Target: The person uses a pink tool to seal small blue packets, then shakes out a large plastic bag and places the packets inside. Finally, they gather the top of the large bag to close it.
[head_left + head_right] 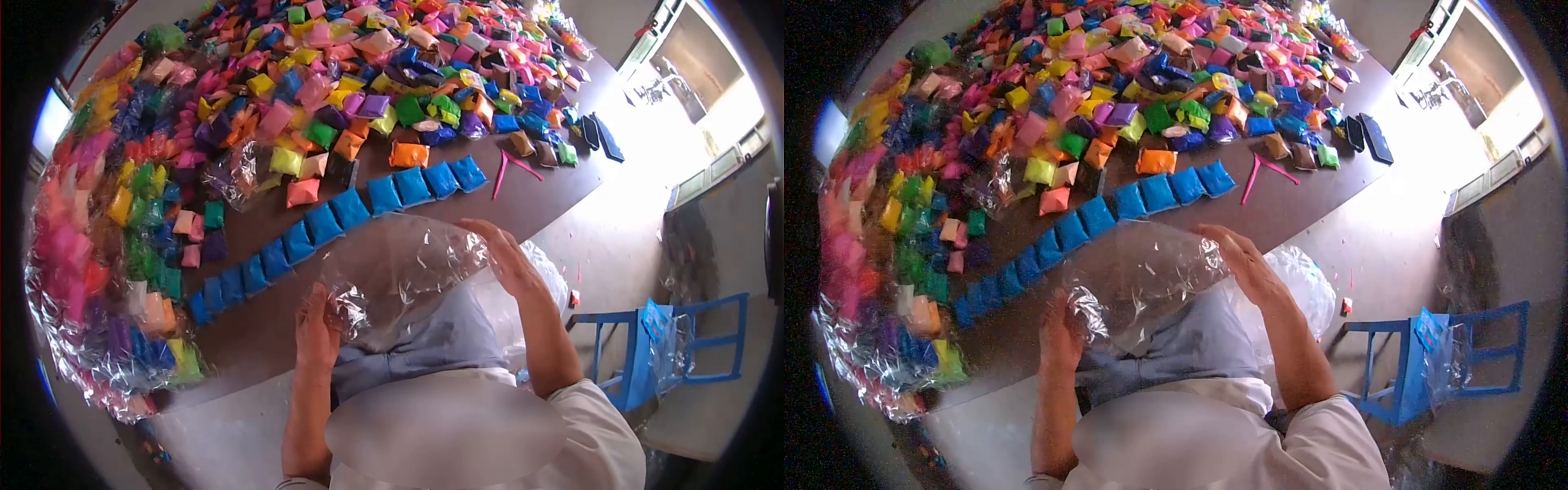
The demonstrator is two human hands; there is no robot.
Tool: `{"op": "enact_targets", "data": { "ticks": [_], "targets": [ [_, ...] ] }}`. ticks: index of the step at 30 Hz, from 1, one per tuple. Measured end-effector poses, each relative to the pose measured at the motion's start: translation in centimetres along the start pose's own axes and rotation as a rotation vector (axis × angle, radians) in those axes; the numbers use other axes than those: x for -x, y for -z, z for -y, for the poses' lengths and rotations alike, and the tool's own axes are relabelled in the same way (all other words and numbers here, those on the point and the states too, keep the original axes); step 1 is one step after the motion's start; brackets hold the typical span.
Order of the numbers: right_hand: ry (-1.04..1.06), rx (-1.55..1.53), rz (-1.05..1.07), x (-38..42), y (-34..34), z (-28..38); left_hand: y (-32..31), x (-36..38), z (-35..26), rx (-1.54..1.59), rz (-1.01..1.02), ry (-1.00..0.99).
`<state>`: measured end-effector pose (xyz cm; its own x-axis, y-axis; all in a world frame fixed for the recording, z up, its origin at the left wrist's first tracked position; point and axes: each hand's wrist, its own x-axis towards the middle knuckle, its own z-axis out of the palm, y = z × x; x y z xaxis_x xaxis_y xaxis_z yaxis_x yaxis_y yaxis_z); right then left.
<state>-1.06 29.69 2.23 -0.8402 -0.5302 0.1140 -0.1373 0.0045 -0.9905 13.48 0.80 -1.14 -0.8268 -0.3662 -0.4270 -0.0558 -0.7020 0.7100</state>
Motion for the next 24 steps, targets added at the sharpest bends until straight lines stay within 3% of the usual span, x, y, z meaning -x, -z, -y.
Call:
{"op": "enact_targets", "data": {
  "ticks": [4,7,10,13,16,19,22,24],
  "targets": [
    [0.003,-0.061,-0.046,0.7,-1.2,1.5,-1.3,-0.2,-0.6,-0.015,-0.058,0.000],
    [0.096,0.337,-0.139,0.8,-0.7,2.0,-0.9,-0.2,-1.1,-0.034,-0.046,-0.085],
    [0.174,0.463,0.027,1.1,-0.4,1.8,-0.9,-0.1,-1.6,-0.047,-0.028,-0.110],
    [0.148,0.552,-0.006,1.0,-2.8,2.4,-1.4,0.0,-1.6,-0.057,-0.055,-0.097],
    [0.318,0.860,-0.159,-1.0,-4.4,1.7,-2.0,0.5,-1.7,-0.033,-0.015,-0.069],
    [-0.052,0.483,-0.170,-1.2,-4.4,-0.8,-1.4,0.8,-1.9,-0.052,0.028,-0.050],
    [-0.241,-0.102,-0.227,-1.5,-3.2,-1.7,-0.7,0.8,-2.6,-0.078,-0.301,-0.026],
    [-0.266,-0.336,-0.153,-1.3,-2.0,-1.5,-0.2,1.3,-2.9,-0.111,-0.165,-0.090]
  ]
}}
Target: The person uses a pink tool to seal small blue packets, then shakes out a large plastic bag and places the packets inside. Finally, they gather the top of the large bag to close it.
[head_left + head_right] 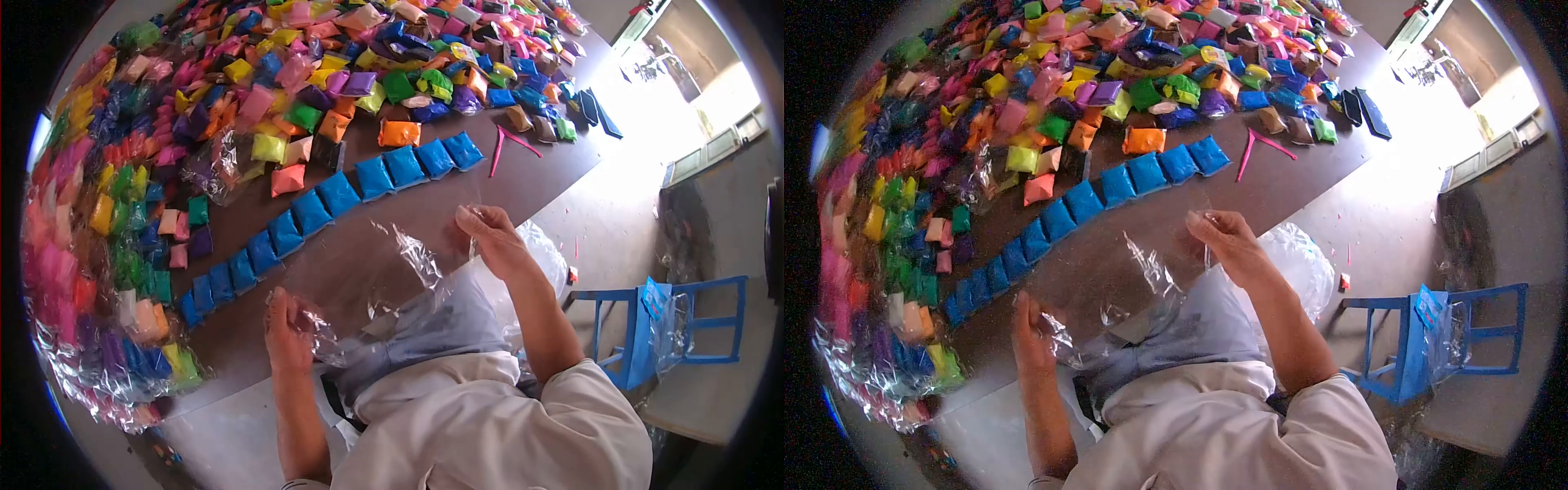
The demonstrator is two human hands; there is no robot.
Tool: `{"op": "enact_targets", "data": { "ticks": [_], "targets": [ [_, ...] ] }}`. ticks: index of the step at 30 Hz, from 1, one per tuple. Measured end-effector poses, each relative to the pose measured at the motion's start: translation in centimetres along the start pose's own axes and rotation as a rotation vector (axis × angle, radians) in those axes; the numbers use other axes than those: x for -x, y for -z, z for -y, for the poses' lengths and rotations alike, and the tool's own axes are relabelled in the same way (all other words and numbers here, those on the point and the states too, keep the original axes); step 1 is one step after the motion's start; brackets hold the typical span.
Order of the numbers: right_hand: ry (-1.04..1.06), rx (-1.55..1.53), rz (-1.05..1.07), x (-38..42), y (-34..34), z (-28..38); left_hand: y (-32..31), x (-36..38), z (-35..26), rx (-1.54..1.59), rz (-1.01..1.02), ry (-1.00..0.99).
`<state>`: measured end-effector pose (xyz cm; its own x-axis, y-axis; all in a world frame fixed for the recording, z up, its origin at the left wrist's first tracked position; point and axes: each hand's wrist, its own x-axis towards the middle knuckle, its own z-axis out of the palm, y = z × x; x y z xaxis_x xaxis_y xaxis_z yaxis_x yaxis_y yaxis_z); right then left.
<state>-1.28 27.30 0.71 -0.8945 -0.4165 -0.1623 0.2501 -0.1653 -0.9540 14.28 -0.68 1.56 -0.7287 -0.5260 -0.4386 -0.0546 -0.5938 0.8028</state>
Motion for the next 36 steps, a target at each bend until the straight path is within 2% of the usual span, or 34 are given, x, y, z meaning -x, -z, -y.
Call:
{"op": "enact_targets", "data": {
  "ticks": [2,11,14,17,20,26,29,32,33,36],
  "targets": [
    [-0.068,-0.089,0.011,0.2,0.6,0.1,1.9,-0.6,0.4,0.009,0.173,-0.043],
    [-0.092,-0.189,0.045,0.2,1.8,0.3,1.2,-0.1,-0.1,-0.079,0.196,-0.104],
    [-0.023,-0.179,0.041,-0.2,2.7,-0.2,1.2,-0.1,-0.2,-0.129,0.219,-0.127],
    [-0.047,-0.338,0.097,0.0,2.9,0.1,1.0,0.0,-0.4,-0.142,0.238,-0.143],
    [-0.049,-0.403,0.065,0.4,2.5,0.2,1.2,-0.1,-0.3,-0.146,0.228,-0.137],
    [0.204,-0.252,0.181,1.9,2.6,0.8,2.7,-0.8,-0.1,-0.119,0.142,-0.154],
    [0.333,-0.058,0.213,3.5,1.4,3.2,3.3,-1.1,-0.4,-0.073,0.175,-0.165],
    [0.447,0.284,0.182,5.8,-0.7,6.1,3.3,-1.0,-0.7,-0.033,0.237,-0.165],
    [0.616,0.508,0.161,6.0,-1.3,6.7,3.3,-1.0,-0.8,-0.021,0.254,-0.168],
    [0.887,0.545,0.189,7.0,-2.9,7.6,4.1,-1.4,-0.8,-0.018,0.272,-0.142]
  ]
}}
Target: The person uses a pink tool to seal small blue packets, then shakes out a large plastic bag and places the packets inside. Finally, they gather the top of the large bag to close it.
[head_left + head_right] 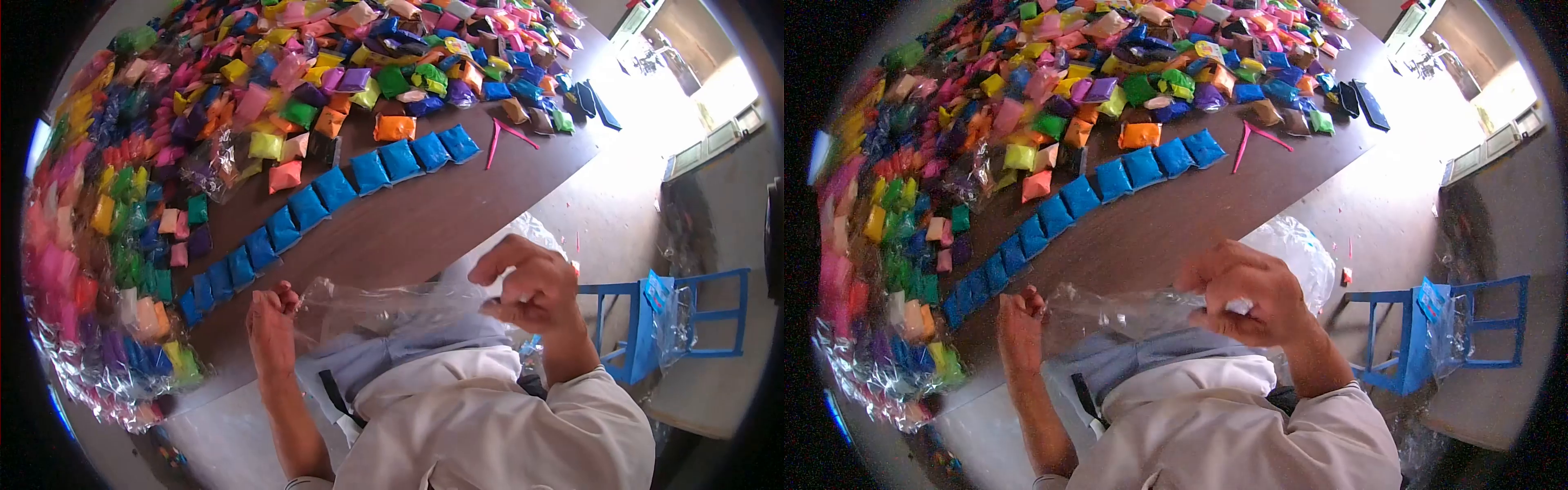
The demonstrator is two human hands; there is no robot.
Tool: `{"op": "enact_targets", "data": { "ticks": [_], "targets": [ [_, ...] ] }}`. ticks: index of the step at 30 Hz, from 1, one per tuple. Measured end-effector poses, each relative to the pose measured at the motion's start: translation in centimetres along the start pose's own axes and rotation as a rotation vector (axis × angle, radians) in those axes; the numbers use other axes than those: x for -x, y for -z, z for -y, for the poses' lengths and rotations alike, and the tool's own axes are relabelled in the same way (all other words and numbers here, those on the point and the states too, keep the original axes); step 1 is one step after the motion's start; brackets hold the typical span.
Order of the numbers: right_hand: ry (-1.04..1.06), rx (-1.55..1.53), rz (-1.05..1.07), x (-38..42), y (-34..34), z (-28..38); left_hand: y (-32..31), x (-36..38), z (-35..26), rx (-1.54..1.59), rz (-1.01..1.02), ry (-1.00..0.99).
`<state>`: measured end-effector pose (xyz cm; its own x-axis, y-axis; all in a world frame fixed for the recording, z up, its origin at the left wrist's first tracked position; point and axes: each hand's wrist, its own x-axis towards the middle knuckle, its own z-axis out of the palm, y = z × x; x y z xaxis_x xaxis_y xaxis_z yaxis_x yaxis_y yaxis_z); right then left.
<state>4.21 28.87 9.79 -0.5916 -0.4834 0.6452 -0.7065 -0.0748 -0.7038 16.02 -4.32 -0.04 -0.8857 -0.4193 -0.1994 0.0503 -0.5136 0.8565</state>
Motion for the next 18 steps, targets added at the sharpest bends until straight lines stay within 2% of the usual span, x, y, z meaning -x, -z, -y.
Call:
{"op": "enact_targets", "data": {
  "ticks": [4,9,12,18],
  "targets": [
    [0.123,0.175,0.030,0.2,0.4,2.2,0.1,0.5,-0.6,0.046,-0.084,0.024],
    [0.265,0.306,-0.096,1.2,-1.7,3.2,0.7,1.8,-0.4,0.153,-0.093,0.027],
    [0.292,0.367,-0.142,3.2,-4.2,2.8,1.0,2.8,-0.4,0.130,-0.049,0.089],
    [0.200,0.420,-0.266,5.8,-7.9,1.1,1.4,4.0,1.1,0.248,0.093,0.108]
  ]
}}
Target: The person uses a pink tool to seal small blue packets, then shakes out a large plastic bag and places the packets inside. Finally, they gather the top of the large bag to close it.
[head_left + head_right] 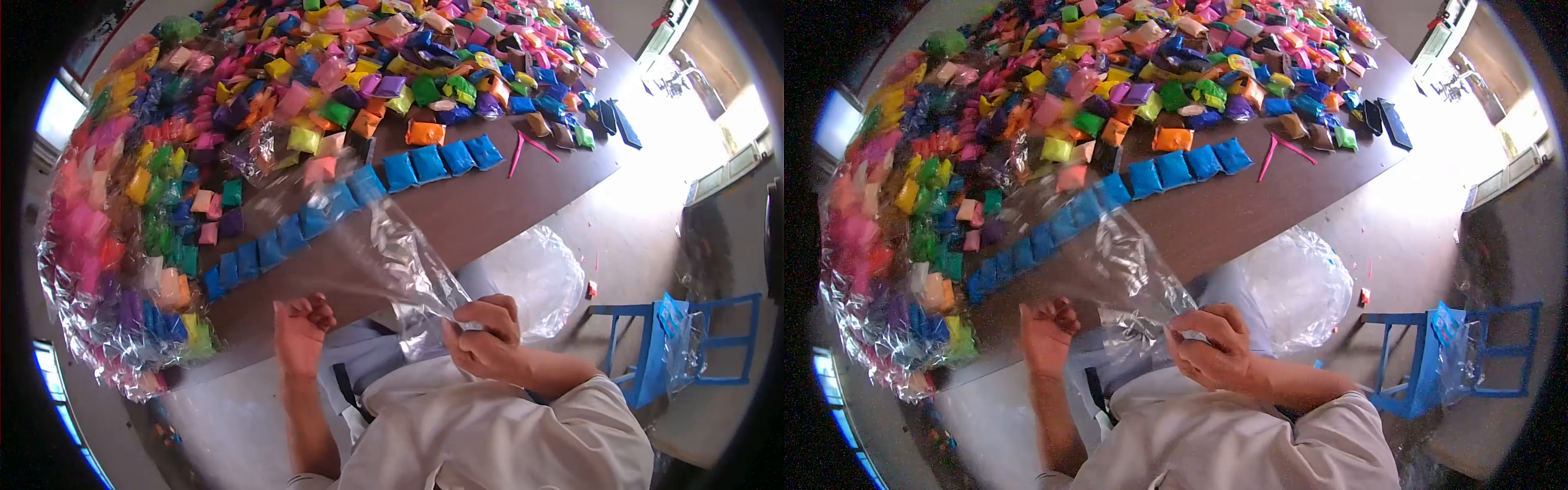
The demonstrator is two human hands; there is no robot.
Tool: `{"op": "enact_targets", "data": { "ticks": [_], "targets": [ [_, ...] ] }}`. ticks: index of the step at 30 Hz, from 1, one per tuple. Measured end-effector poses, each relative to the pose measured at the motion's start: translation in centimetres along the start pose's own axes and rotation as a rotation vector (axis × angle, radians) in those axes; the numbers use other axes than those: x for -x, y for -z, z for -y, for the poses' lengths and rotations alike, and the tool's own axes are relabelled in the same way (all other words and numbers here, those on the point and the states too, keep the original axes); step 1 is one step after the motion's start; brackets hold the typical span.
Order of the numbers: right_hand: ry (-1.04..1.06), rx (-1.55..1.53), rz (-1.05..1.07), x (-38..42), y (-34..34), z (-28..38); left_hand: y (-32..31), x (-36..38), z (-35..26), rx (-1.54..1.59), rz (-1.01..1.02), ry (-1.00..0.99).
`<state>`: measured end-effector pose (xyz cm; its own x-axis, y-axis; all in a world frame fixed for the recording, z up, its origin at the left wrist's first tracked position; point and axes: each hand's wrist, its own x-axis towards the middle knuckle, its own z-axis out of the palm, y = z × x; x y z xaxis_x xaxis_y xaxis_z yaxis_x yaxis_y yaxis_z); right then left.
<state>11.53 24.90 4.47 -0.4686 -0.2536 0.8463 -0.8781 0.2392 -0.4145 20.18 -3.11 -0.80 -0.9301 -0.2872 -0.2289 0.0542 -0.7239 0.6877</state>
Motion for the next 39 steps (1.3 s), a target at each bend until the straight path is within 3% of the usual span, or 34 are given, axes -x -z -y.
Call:
{"op": "enact_targets", "data": {
  "ticks": [7,10,12,14,20,23,27,30,33,39],
  "targets": [
    [-0.134,-0.025,0.085,2.9,-4.4,1.2,-2.6,1.2,3.2,-0.192,0.077,0.085],
    [-0.166,-0.120,0.188,3.7,-6.1,2.3,-3.6,1.7,3.7,-0.764,0.064,0.004],
    [-0.170,-0.148,0.278,3.7,-6.4,2.7,-3.9,1.8,4.0,-0.809,0.078,-0.029],
    [-0.190,-0.161,0.328,3.0,-6.6,3.2,-3.9,1.9,4.1,-0.520,0.117,-0.039],
    [-0.239,-0.313,0.494,3.3,-7.6,3.6,-2.0,2.8,3.5,-0.686,0.003,0.016],
    [-0.260,-0.400,0.550,3.0,-7.9,3.8,-3.1,3.9,3.0,-0.522,0.025,-0.036],
    [-0.321,-0.523,0.625,3.2,-8.5,3.9,-2.9,4.8,2.5,-0.573,-0.030,-0.014],
    [-0.375,-0.562,0.636,3.1,-8.7,4.2,-2.4,4.9,2.8,-0.579,-0.006,-0.072],
    [-0.369,-0.560,0.516,3.4,-9.4,4.4,-2.5,4.7,2.8,-0.598,0.023,-0.130],
    [-0.501,-0.586,0.618,2.8,-9.4,4.5,-1.5,4.8,2.9,-0.609,-0.055,-0.138]
  ]
}}
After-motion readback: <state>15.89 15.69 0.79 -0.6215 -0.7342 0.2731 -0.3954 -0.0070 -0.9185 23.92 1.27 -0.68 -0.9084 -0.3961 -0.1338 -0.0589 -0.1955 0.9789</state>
